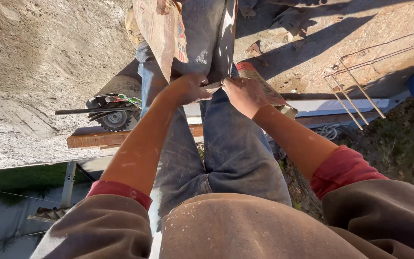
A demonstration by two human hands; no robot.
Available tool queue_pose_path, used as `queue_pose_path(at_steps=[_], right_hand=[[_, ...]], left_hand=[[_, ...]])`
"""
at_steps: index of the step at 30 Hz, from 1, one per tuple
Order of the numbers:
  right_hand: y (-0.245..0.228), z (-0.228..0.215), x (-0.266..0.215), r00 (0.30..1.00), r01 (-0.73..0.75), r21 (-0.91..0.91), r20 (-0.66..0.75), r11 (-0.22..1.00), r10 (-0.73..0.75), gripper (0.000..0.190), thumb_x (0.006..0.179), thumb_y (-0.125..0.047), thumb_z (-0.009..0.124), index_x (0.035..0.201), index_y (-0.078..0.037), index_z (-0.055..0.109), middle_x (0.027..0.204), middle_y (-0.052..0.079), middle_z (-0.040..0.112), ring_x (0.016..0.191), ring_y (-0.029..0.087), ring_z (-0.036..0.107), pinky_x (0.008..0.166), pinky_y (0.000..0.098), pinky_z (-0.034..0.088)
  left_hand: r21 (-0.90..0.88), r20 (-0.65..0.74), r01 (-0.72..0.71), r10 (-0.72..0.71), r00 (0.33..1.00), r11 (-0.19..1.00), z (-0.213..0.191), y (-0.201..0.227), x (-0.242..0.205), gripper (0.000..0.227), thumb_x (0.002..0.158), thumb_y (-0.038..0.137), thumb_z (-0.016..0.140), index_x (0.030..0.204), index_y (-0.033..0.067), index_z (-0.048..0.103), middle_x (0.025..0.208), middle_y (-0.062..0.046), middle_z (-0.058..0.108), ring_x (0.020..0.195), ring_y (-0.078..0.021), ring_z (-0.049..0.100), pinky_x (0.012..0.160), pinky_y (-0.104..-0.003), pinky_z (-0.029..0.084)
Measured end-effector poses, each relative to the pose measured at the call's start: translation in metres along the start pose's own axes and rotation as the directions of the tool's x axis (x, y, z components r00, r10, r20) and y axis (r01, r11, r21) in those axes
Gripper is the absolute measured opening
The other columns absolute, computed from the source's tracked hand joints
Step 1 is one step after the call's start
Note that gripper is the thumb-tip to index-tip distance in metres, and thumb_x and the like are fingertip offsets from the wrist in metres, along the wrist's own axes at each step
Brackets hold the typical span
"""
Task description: Mixing concrete by adding sand and cement into a cement mixer using buckets and a shovel.
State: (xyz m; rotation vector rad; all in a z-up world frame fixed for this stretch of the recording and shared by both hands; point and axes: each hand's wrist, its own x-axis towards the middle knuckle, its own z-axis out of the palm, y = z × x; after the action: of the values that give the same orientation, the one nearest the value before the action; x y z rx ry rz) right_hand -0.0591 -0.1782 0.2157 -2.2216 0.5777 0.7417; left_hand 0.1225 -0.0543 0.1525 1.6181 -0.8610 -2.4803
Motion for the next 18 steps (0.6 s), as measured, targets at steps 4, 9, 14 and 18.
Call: queue_pose_path(at_steps=[4,9,14,18], right_hand=[[-0.047,-0.021,0.026,0.993,0.111,-0.091,-0.033,0.990,-0.115,0.021,0.091,-0.020,0.068,0.101,-0.001,0.068,0.091,0.013,0.069,0.077,0.028,0.070,0.062,0.0397,0.054],[-0.082,0.020,0.056,0.974,0.226,-0.345,0.071,0.911,-0.214,0.013,0.082,-0.021,0.068,0.088,-0.010,0.069,0.087,0.008,0.063,0.080,0.024,0.065,0.063,0.0351,0.051],[-0.067,0.067,0.050,0.863,0.441,-0.339,0.414,0.831,-0.290,0.012,0.095,-0.019,0.064,0.089,-0.014,0.072,0.090,0.008,0.063,0.090,0.025,0.062,0.071,0.0399,0.049],[-0.049,0.032,0.005,0.795,0.590,-0.415,0.447,0.693,-0.410,0.016,0.090,-0.023,0.064,0.092,-0.010,0.074,0.098,0.007,0.064,0.099,0.024,0.061,0.075,0.0370,0.051]], left_hand=[[0.328,-0.321,-0.178,0.286,0.903,0.928,0.011,-0.044,-0.022,0.050,0.072,0.023,0.077,0.119,0.0084,0.069,0.127,-0.014,0.066,0.108,-0.0399,0.067,0.079,-0.051,0.054],[0.490,-0.418,0.048,0.186,0.889,0.870,0.031,-0.050,-0.029,0.014,0.094,0.012,0.062,0.105,0.0073,0.070,0.120,-0.008,0.069,0.098,-0.0296,0.073,0.072,-0.044,0.059],[0.587,-0.416,0.041,0.258,0.872,0.808,0.036,-0.063,-0.035,0.013,0.088,0.011,0.062,0.088,0.0141,0.074,0.100,-0.005,0.073,0.095,-0.0257,0.074,0.074,-0.042,0.059],[0.621,-0.398,0.054,0.255,0.881,0.782,0.032,-0.068,-0.031,0.011,0.088,0.013,0.063,0.086,0.0141,0.075,0.097,-0.006,0.074,0.092,-0.0265,0.075,0.071,-0.043,0.059]])
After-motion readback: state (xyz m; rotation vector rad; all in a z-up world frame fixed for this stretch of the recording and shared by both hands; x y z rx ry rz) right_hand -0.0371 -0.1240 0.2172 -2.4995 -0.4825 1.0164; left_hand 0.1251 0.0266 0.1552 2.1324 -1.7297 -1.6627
